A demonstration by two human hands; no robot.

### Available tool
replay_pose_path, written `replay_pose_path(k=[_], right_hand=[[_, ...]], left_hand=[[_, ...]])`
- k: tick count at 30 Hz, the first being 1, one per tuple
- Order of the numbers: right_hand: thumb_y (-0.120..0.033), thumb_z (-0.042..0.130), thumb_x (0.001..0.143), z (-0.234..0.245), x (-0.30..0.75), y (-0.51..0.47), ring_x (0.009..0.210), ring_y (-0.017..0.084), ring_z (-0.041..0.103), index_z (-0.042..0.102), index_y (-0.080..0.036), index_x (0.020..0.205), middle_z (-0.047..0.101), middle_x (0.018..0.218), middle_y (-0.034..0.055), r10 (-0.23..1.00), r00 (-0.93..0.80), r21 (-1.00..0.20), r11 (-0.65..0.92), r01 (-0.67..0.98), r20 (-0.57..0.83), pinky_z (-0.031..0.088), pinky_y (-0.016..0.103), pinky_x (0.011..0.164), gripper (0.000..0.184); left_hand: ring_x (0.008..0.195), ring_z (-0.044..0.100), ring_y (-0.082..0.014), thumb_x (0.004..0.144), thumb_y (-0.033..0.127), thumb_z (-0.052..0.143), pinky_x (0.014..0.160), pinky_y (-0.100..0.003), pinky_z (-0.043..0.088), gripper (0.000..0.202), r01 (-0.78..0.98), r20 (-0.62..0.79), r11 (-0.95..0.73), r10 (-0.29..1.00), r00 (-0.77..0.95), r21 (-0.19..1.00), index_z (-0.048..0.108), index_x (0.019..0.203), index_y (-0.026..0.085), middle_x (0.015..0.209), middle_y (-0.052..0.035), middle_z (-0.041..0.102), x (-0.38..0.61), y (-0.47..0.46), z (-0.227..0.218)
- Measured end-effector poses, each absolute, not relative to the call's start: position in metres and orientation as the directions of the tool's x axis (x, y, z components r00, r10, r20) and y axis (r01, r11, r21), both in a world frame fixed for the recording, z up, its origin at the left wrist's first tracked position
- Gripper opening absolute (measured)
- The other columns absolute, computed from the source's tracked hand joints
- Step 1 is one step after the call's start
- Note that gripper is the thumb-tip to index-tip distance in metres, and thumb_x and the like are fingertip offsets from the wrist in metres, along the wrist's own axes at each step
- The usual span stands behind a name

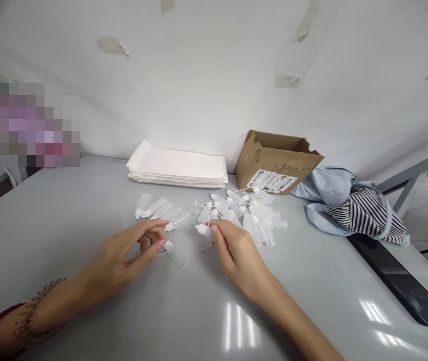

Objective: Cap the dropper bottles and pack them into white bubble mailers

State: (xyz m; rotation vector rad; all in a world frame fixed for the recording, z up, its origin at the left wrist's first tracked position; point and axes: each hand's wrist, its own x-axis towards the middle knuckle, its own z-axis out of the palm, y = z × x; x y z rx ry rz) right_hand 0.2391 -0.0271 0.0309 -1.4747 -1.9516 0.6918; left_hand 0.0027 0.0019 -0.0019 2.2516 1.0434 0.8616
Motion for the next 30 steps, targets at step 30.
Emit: replay_pose_path(k=[30], right_hand=[[-0.026,0.048,0.093,0.129,0.243,0.086,0.044,0.006,0.025,0.046,-0.017,0.053,0.026,0.047,-0.0062,0.747,0.07,-0.645,0.518,0.562,0.661,0.019,0.023,0.04,0.041]], left_hand=[[0.063,0.061,-0.0055,0.084,0.018,0.066,0.053,-0.01,0.045,0.01,0.333,0.443,-0.67,0.711,0.546,0.664,0.07,0.077,0.024,0.071,0.0092,0.07,0.04,0.124,0.158]])
